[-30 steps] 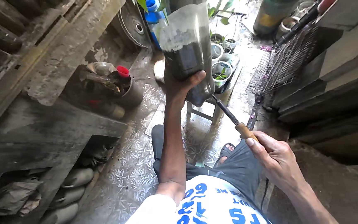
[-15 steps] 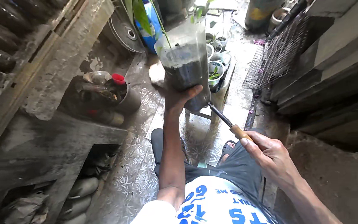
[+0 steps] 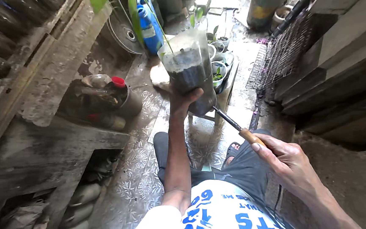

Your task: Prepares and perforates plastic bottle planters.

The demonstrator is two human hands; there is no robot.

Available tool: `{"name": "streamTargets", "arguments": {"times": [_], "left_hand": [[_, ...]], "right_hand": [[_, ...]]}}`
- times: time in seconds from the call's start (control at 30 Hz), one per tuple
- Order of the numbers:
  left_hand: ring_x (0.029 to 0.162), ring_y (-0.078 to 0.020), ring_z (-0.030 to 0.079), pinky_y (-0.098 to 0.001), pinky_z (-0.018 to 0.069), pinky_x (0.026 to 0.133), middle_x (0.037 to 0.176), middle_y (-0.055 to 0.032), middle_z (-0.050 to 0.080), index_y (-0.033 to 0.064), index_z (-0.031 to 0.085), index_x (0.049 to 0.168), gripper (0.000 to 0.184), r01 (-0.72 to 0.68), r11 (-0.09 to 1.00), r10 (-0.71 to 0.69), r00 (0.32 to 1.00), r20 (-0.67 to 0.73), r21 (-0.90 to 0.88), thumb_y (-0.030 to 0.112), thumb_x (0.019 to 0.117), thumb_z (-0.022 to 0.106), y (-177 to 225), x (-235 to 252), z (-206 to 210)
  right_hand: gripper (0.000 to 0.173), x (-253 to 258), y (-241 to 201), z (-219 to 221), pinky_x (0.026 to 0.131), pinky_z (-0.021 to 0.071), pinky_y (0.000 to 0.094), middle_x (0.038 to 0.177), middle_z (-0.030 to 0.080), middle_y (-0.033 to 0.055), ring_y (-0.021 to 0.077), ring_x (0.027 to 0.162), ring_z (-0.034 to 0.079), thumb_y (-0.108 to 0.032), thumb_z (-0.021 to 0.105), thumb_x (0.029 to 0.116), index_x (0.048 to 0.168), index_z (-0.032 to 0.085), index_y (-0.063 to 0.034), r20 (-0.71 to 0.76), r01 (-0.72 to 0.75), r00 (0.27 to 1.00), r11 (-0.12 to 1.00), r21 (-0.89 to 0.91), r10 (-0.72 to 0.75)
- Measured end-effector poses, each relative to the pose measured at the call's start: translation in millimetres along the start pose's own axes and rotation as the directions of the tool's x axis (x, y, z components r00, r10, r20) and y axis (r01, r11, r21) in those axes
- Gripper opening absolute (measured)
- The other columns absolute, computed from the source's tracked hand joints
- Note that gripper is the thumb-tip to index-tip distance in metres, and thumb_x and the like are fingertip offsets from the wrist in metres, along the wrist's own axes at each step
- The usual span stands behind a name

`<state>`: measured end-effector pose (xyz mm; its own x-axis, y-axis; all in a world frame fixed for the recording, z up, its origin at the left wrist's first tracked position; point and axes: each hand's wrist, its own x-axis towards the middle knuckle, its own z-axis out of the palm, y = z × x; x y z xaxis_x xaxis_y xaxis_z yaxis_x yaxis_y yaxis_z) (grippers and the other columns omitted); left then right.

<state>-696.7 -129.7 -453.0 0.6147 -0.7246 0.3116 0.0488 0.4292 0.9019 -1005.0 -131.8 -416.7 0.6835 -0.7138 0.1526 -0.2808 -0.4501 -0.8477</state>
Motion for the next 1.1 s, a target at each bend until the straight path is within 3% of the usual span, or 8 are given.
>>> {"name": "streamTargets", "arguments": {"times": [0.27, 0.5, 0.7, 0.83, 0.93, 1.1], "left_hand": [[0.101, -0.0084, 0.069, -0.0324, 0.0613, 0.09, 0.113, 0.0003, 0.066, 0.0054, 0.038, 0.137, 0.103, 0.029, 1.0, -0.029, 0.999, -0.02, 0.0, 0.034, 0.058, 0.098, 1, -3, -2], [0.102, -0.0073, 0.068, -0.0307, 0.06, 0.092, 0.114, -0.0001, 0.066, 0.0043, 0.038, 0.138, 0.1, 0.059, 0.996, -0.059, 0.998, 0.0, 0.062, 0.026, 0.058, 0.095, 0, -9, 3], [0.102, -0.0086, 0.068, -0.0319, 0.0604, 0.09, 0.114, -0.0019, 0.066, 0.004, 0.04, 0.138, 0.1, 0.138, 0.986, -0.138, 0.99, -0.013, 0.091, 0.025, 0.0561, 0.094, -3, -10, 4], [0.104, -0.0103, 0.068, -0.0333, 0.0597, 0.092, 0.116, -0.0037, 0.066, 0.0031, 0.042, 0.138, 0.098, 0.107, 0.992, -0.109, 0.994, 0.02, 0.068, 0.025, 0.0579, 0.094, -7, -9, 7], [0.106, -0.01, 0.067, -0.0325, 0.0588, 0.094, 0.118, -0.0046, 0.065, 0.0033, 0.041, 0.141, 0.105, 0.158, 0.982, -0.159, 0.987, 0.002, 0.107, 0.029, 0.0547, 0.095, -9, -9, 8], [0.103, -0.0113, 0.068, -0.0343, 0.0598, 0.092, 0.114, -0.0042, 0.067, 0.0037, 0.043, 0.136, 0.096, 0.129, 0.99, -0.13, 0.991, 0.033, 0.049, 0.027, 0.0586, 0.094, -11, -9, 6]], "right_hand": [[0.042, -1, -11, -10, 0.05, 0.0401, 0.0092, 0.075, 0.063, -0.0079, -0.01, 0.057, 0.047, -0.036, 0.049, 0.1084, 0.122, 0.071, -0.0039, -0.046, 0.055, 0.997, 0.998, -0.01, -0.056], [0.04, 9, -12, -4, 0.047, 0.0383, 0.0111, 0.072, 0.06, -0.0093, -0.0087, 0.054, 0.045, -0.037, 0.049, 0.1083, 0.123, 0.072, -0.0069, -0.061, 0.053, 0.997, 0.999, 0.006, -0.053], [0.04, 6, -11, 0, 0.048, 0.0403, 0.013, 0.072, 0.062, -0.0058, -0.0069, 0.055, 0.048, -0.033, 0.048, 0.1086, 0.124, 0.07, -0.0043, -0.066, 0.084, 0.994, 0.994, -0.069, -0.089], [0.041, 6, -9, 6, 0.046, 0.0404, 0.0167, 0.071, 0.062, -0.0025, -0.0033, 0.053, 0.048, -0.031, 0.048, 0.1084, 0.127, 0.069, -0.0025, -0.094, 0.117, 0.987, 0.981, -0.151, -0.133], [0.041, 7, -9, 8, 0.046, 0.0399, 0.0176, 0.069, 0.062, -0.0026, -0.0025, 0.052, 0.048, -0.031, 0.047, 0.1083, 0.127, 0.069, -0.0027, -0.106, 0.114, 0.985, 0.979, -0.167, -0.132], [0.04, 12, -9, 10, 0.046, 0.0388, 0.0173, 0.068, 0.06, -0.0036, -0.0027, 0.052, 0.047, -0.031, 0.047, 0.1081, 0.126, 0.07, -0.0037, -0.107, 0.113, 0.985, 0.979, -0.17, -0.132]]}}
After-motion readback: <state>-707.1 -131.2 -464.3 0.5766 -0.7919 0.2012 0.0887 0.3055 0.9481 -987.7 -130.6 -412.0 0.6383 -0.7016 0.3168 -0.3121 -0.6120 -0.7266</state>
